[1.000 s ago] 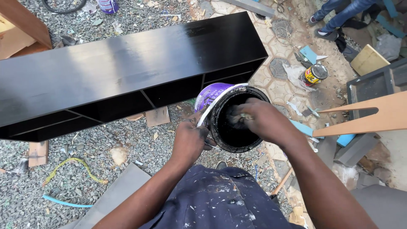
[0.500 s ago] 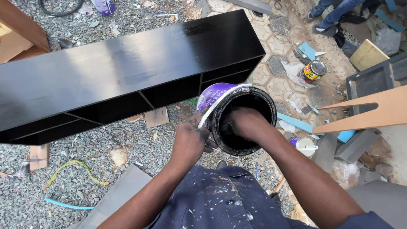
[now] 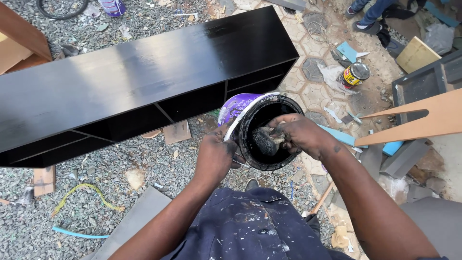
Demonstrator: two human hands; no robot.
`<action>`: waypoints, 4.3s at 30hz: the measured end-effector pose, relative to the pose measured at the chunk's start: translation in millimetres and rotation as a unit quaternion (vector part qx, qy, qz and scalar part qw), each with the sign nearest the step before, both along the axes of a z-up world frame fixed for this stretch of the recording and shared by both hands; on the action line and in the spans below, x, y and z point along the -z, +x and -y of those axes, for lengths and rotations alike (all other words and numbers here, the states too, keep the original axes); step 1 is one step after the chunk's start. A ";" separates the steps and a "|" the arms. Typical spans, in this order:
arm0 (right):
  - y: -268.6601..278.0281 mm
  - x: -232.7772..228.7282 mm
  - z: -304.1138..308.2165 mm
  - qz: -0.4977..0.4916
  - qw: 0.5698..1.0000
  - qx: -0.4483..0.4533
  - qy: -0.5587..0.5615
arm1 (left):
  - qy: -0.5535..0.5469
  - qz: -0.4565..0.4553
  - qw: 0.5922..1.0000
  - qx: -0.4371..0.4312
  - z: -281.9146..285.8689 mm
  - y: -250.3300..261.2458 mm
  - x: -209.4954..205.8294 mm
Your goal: Painting a black wooden shelf unit using a brush and black paint in an outdoor workshop.
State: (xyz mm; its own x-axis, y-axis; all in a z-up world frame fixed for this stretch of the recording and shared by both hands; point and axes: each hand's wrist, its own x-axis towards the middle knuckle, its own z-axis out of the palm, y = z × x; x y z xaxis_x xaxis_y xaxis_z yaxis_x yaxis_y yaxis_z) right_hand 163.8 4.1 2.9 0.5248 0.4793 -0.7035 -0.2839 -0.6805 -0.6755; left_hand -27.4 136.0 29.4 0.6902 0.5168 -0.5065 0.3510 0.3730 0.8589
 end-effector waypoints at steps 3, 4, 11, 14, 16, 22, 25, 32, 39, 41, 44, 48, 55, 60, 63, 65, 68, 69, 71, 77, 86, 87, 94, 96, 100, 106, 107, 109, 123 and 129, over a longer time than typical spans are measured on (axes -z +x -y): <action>-6.4 -5.5 2.0 0.013 1.000 -0.012 0.018 | 0.013 -0.009 1.000 0.012 -1.8 -0.3 -6.2; -15.4 -18.4 -2.1 0.012 1.000 -0.011 0.018 | 0.013 -0.010 1.000 0.012 -1.9 0.5 -11.5; -38.7 -38.8 -6.7 0.115 0.973 -0.199 -0.018 | -0.013 -0.002 1.000 -0.008 -6.9 8.5 4.4; -27.3 -26.3 0.5 0.042 0.982 -0.184 0.018 | -0.014 -0.007 1.000 -0.009 -5.4 9.8 20.3; -17.5 -7.8 7.4 -0.010 0.986 -0.164 0.031 | -0.012 -0.003 1.000 -0.009 -5.5 11.9 25.6; -5.7 -2.0 27.2 -0.061 0.997 0.033 0.029 | -0.031 -0.013 0.999 -0.030 -5.2 14.9 25.9; -9.2 -7.8 23.8 -0.061 0.992 0.076 0.086 | -0.014 -0.021 0.999 -0.023 -3.6 15.1 26.5; -22.4 -9.4 6.9 0.086 0.994 -0.050 0.041 | -0.028 -0.016 0.999 -0.025 2.0 21.3 29.4; -32.2 -14.1 11.7 0.094 0.984 -0.152 -0.022 | -0.036 -0.021 0.998 -0.038 0.4 33.5 14.7; -17.4 -16.0 21.2 0.083 0.986 -0.142 0.010 | -0.039 -0.026 0.998 -0.038 1.8 41.0 39.9; -2.8 -17.3 26.0 0.080 0.992 -0.090 0.046 | -0.036 -0.030 0.998 -0.037 7.7 56.6 73.6; 19.6 -11.3 31.7 0.149 0.986 -0.057 0.039 | -0.013 -0.053 0.998 -0.017 22.5 78.6 40.8; 82.2 -18.1 53.6 0.133 0.963 -0.211 -0.098 | -0.057 -0.060 0.995 -0.061 57.5 150.4 57.4; 162.7 -2.8 93.8 0.106 0.953 -0.262 -0.109 | -0.060 -0.041 0.993 -0.094 95.7 214.6 139.9; 208.2 15.5 111.3 0.132 0.968 -0.202 -0.070 | -0.093 -0.041 0.984 -0.144 105.7 245.9 133.5; 228.1 9.8 104.8 0.147 0.967 -0.201 -0.057 | -0.085 -0.044 0.985 -0.143 112.3 262.0 100.9; 248.8 12.3 100.9 0.171 0.959 -0.216 -0.061 | -0.071 -0.054 0.986 -0.143 121.2 286.0 79.4; 255.4 15.0 99.1 0.179 0.953 -0.231 -0.078 | -0.063 -0.059 0.986 -0.144 122.4 295.1 76.8; 268.9 18.1 103.3 0.171 0.952 -0.242 -0.078 | -0.062 -0.058 0.986 -0.146 124.6 306.1 77.7; 309.5 5.0 110.2 0.076 0.960 -0.235 -0.130 | -0.074 -0.101 0.981 -0.151 119.5 352.0 80.7; 382.3 12.0 56.5 0.126 0.960 -0.197 -0.157 | -0.140 -0.063 0.971 -0.185 84.9 430.7 112.3; 391.1 13.9 43.5 0.121 0.956 -0.203 -0.175 | -0.148 -0.051 0.970 -0.186 78.2 443.3 120.6; 461.2 17.1 10.2 0.070 0.959 -0.213 -0.171 | -0.108 -0.114 0.975 -0.159 21.9 506.3 110.4; 475.6 8.1 3.6 0.041 0.933 -0.241 -0.263 | -0.104 -0.123 0.975 -0.156 9.5 520.1 109.3; 510.6 17.9 -18.0 0.077 0.964 -0.200 -0.158 | -0.092 -0.102 0.971 -0.196 -13.5 545.2 102.0; 557.8 26.5 -76.4 0.196 0.932 -0.289 -0.095 | -0.036 -0.097 0.969 -0.226 -25.9 587.3 116.3; 568.5 29.3 -83.0 0.190 0.924 -0.317 -0.100 | -0.077 -0.091 0.959 -0.256 -30.6 595.6 108.2; 589.7 30.1 -94.2 0.187 0.906 -0.368 -0.096 | -0.115 -0.081 0.940 -0.311 -35.0 613.0 100.9; 755.9 60.0 -220.8 0.268 0.683 -0.670 0.115 | -0.100 -0.114 0.779 -0.609 -11.0 754.5 110.6; 705.0 -25.4 -204.0 0.235 0.589 -0.768 -0.092 | -0.096 -0.154 0.735 -0.654 15.9 756.3 93.8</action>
State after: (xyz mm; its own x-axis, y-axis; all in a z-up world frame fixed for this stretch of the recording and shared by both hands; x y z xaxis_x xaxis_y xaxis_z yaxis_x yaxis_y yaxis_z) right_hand 868.9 208.0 28.3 -0.2706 0.5810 -0.7676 0.9504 0.0345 -0.3090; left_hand 728.9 120.1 -64.3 -0.4958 0.5350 -0.6841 -0.2481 0.6676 0.7019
